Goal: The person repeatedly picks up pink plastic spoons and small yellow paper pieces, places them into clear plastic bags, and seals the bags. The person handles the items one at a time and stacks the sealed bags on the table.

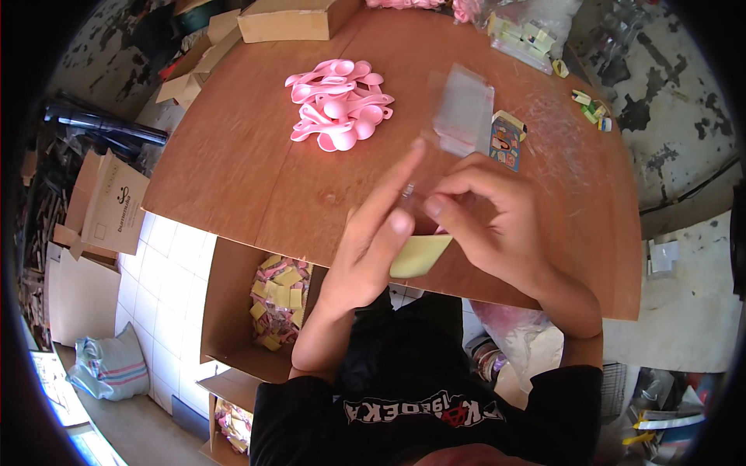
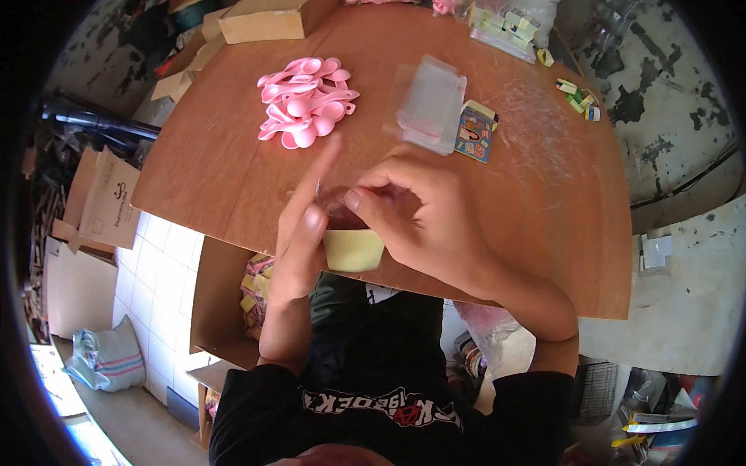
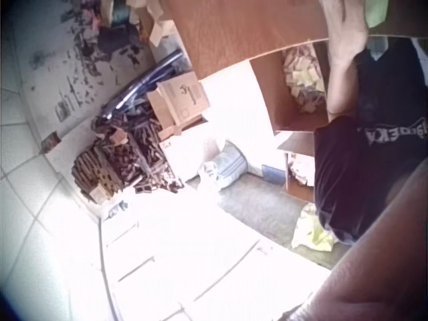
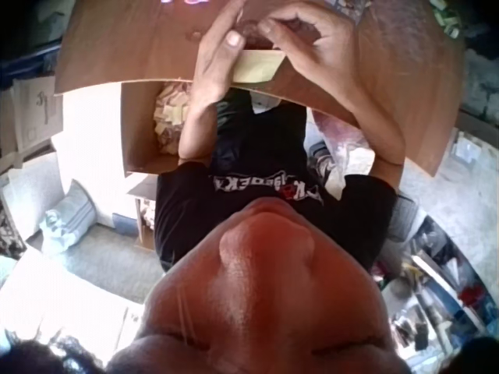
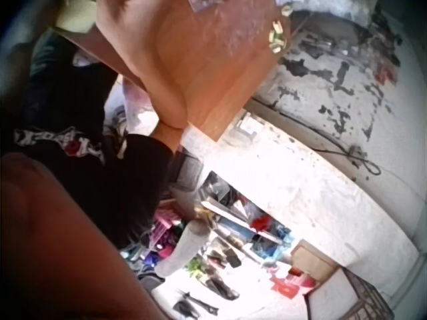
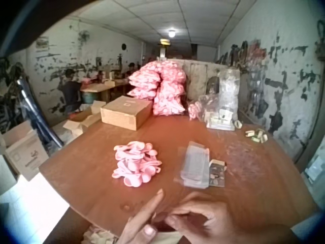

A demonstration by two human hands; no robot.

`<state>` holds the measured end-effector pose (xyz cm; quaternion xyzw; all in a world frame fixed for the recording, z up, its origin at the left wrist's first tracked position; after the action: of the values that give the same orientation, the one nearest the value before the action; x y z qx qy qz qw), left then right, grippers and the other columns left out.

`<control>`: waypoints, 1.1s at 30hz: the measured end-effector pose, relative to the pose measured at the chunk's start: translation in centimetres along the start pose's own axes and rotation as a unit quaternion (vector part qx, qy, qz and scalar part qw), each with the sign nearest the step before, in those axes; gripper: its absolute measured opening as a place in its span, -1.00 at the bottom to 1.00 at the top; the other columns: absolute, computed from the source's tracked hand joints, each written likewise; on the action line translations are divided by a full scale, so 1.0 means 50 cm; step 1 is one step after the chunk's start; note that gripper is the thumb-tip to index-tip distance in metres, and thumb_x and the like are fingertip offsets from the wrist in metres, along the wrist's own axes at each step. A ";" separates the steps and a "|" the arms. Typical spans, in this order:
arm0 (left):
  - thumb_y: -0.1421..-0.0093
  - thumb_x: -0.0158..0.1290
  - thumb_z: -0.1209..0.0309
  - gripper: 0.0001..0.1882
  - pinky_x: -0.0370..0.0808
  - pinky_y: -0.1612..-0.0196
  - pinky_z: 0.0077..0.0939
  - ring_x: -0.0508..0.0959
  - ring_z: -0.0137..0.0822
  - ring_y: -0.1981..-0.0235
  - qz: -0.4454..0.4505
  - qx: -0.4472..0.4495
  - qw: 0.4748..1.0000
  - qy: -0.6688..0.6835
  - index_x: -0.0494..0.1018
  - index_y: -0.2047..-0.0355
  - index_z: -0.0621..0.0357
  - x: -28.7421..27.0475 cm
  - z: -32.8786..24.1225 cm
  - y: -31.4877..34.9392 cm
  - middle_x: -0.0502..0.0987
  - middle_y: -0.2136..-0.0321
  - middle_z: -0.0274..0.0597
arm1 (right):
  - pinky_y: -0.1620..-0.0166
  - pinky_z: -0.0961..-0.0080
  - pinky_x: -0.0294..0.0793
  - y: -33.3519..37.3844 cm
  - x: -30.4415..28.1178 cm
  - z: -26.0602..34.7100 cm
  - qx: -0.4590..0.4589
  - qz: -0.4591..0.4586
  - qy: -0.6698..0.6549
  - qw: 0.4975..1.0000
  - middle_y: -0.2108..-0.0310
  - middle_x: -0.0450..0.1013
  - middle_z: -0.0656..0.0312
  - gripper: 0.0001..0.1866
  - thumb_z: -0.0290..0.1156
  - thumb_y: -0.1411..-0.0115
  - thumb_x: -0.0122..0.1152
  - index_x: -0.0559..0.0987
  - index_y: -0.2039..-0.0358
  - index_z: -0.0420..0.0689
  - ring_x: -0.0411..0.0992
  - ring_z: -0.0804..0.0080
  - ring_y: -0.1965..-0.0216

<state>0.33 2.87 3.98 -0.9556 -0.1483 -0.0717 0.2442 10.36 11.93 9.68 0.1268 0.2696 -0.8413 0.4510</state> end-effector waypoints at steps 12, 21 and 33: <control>-0.11 0.29 0.62 -0.44 0.56 -0.03 -0.40 0.64 -0.26 0.03 0.037 0.084 0.978 -0.185 0.42 -0.14 0.30 -0.008 -0.014 -0.005 0.64 0.06 -0.06 | 0.44 0.49 0.41 0.020 -0.012 0.097 -0.310 -0.121 0.215 0.918 0.43 0.51 0.22 -0.79 -0.53 0.07 0.49 0.68 0.37 -0.14 0.46 0.35 0.46; -0.19 0.24 0.61 -0.45 0.58 0.07 -0.51 0.63 -0.40 0.11 -0.035 -0.037 0.997 -0.056 0.35 -0.18 0.31 -0.023 0.018 -0.004 0.65 0.18 -0.08 | 0.23 0.63 0.57 0.016 -0.006 -0.054 0.001 -0.038 -0.105 0.994 0.30 0.61 0.20 -0.80 -0.46 -0.25 0.33 0.65 0.20 -0.34 0.57 0.58 0.29; -0.30 0.14 0.54 -0.58 0.46 -0.11 -0.38 0.51 -0.31 -0.08 -0.084 0.011 0.996 0.007 0.37 -0.14 0.34 -0.061 0.034 -0.010 0.51 -0.05 -0.02 | 0.20 0.63 0.55 0.011 -0.036 -0.069 0.028 -0.045 -0.125 0.991 0.30 0.59 0.21 -0.88 -0.53 -0.25 0.30 0.65 0.24 -0.33 0.55 0.57 0.29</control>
<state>-2.61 3.34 2.09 -0.9364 -0.2271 -0.0973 0.2493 11.76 14.88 7.49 0.0211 0.1929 -0.8773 0.4389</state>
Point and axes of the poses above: each hand's wrist, its own y-axis away from the middle knuckle, its own x-axis out of the palm, z = x × y, the point moved 7 cm from there along -y, towards the middle knuckle
